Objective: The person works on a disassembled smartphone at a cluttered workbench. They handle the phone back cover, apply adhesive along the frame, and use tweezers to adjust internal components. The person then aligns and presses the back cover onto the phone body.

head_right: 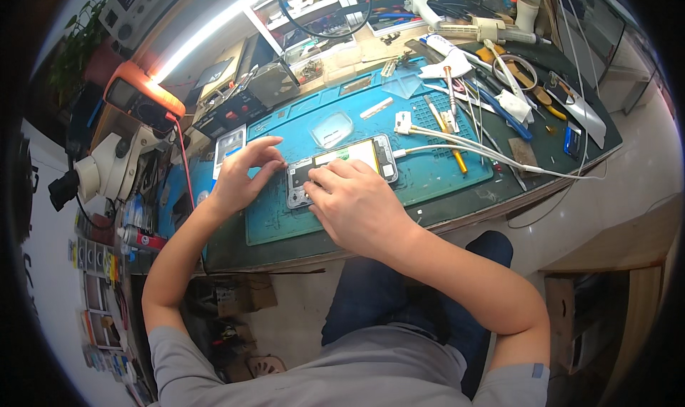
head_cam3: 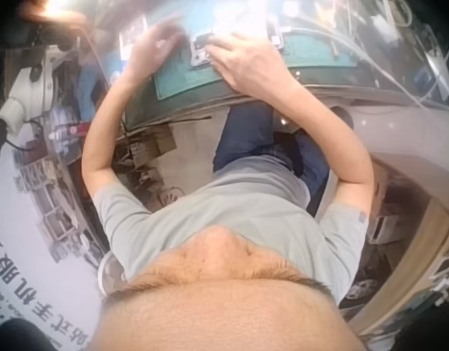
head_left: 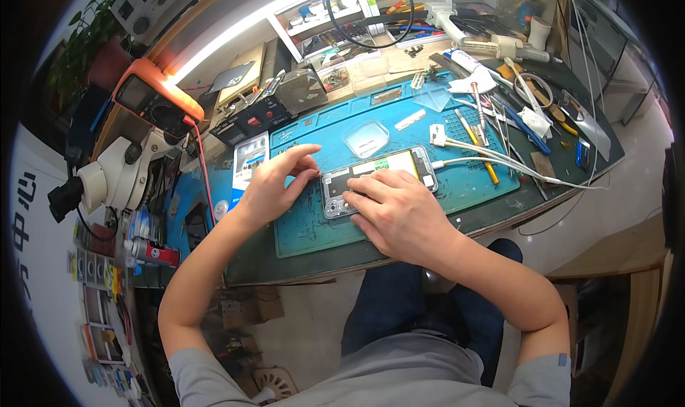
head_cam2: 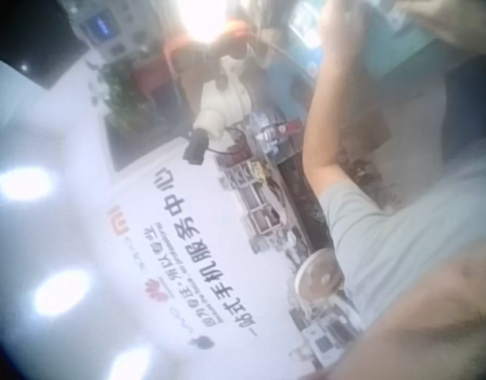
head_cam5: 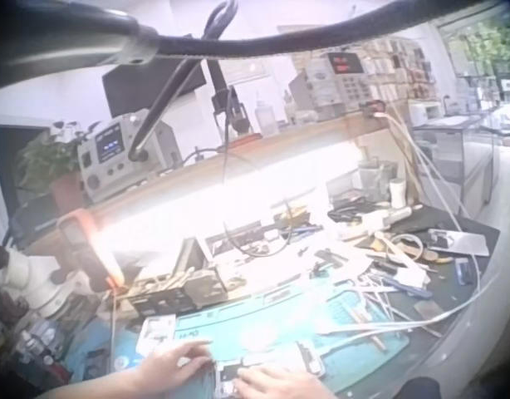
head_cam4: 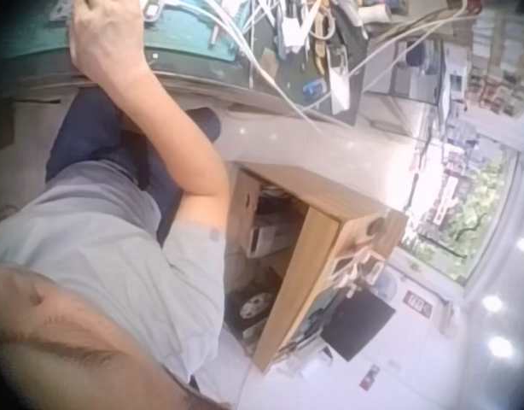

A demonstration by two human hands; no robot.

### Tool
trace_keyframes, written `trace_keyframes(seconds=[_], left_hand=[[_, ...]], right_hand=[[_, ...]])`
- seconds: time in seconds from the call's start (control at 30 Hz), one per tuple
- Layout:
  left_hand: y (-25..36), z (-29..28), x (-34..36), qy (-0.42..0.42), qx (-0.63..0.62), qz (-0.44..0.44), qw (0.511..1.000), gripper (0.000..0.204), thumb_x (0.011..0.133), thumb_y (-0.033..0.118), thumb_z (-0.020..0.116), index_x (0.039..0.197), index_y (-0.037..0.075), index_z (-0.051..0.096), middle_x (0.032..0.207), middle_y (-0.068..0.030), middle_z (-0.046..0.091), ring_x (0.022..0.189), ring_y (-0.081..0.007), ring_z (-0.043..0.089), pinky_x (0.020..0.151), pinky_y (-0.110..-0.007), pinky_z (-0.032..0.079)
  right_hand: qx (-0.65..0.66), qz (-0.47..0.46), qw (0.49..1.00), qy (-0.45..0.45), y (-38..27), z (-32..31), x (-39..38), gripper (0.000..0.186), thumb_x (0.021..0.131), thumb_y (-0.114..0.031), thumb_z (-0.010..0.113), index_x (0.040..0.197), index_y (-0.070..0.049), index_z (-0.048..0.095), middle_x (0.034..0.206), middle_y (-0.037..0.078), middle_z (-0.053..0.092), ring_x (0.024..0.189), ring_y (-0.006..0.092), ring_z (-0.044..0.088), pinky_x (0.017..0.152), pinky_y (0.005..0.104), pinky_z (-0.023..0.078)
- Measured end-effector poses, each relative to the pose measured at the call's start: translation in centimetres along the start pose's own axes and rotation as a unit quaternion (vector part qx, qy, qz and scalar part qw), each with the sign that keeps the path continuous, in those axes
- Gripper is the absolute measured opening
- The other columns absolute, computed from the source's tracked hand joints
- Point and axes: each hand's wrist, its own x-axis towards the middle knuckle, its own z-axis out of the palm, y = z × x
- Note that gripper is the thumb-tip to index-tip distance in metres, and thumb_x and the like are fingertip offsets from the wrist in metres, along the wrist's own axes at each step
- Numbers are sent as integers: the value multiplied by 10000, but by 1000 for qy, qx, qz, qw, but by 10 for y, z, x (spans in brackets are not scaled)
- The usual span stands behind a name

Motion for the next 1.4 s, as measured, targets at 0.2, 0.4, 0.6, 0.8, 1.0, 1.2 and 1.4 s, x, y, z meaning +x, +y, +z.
trace_keyframes(seconds=[0.2, 0.4, 0.6, 0.8, 1.0, 1.2, 1.4], left_hand=[[0, -7, -32, 65, -101, -94, 988, 182, 947, -30, 548, 1118, 3, 601, 854, -45, 616, 720, -93, 588, 636, -248, 492], [58, 2, -95, 93, -193, -226, 950, 133, 943, -36, 524, 1039, 26, 592, 757, 15, 532, 636, -43, 471, 553, -222, 399], [91, 10, -127, -68, -13, -26, 997, 296, 791, -50, 690, 1065, 63, 678, 741, -76, 632, 597, -175, 619, 536, -301, 489], [89, 14, -157, -109, 40, 8, 993, 340, 747, 12, 709, 1078, 87, 684, 683, -32, 580, 610, -195, 611, 550, -320, 496], [67, 25, -195, -181, 119, 4, 976, 286, 846, 110, 654, 1130, 123, 684, 747, -25, 635, 670, -209, 649, 588, -333, 537], [61, 30, -219, -294, 159, -74, 940, 339, 846, 122, 667, 1184, 143, 676, 935, -21, 703, 876, -202, 686, 673, -329, 563], [74, -31, -113, 21, 12, 16, 1000, 273, 835, 4, 647, 1094, 69, 704, 946, -99, 719, 795, -258, 702, 698, -361, 569]], right_hand=[[-7, -14, 1000, 19, 0, 2, 1, 264, 845, -182, 676, 1040, -6, 703, 1132, 100, 669, 1076, 233, 602, 932, 364, 470], [-8, -14, 1000, 8, -1, 0, 4, 400, 857, -288, 701, 1152, -20, 667, 1084, 84, 638, 1047, 228, 580, 898, 356, 455], [-109, -44, 993, -9, -5, 12, 34, 626, 856, -575, 622, 1172, -36, 659, 956, 68, 565, 946, 223, 527, 796, 345, 408], [-177, -29, 981, -67, -12, 15, 39, 668, 867, -595, 597, 1195, -14, 636, 977, 76, 558, 943, 220, 533, 801, 334, 413], [-203, -35, 976, -71, -22, 14, 42, 674, 864, -594, 599, 1158, 12, 633, 987, 78, 587, 923, 214, 553, 789, 326, 427], [-131, -45, 990, -11, -26, -5, 34, 538, 865, -468, 680, 1189, -40, 648, 959, 60, 614, 864, 222, 588, 804, 348, 450], [-96, -61, 990, 80, -12, -19, 13, 425, 816, -250, 768, 1177, -57, 656, 871, 29, 621, 783, 200, 620, 708, 332, 469]])
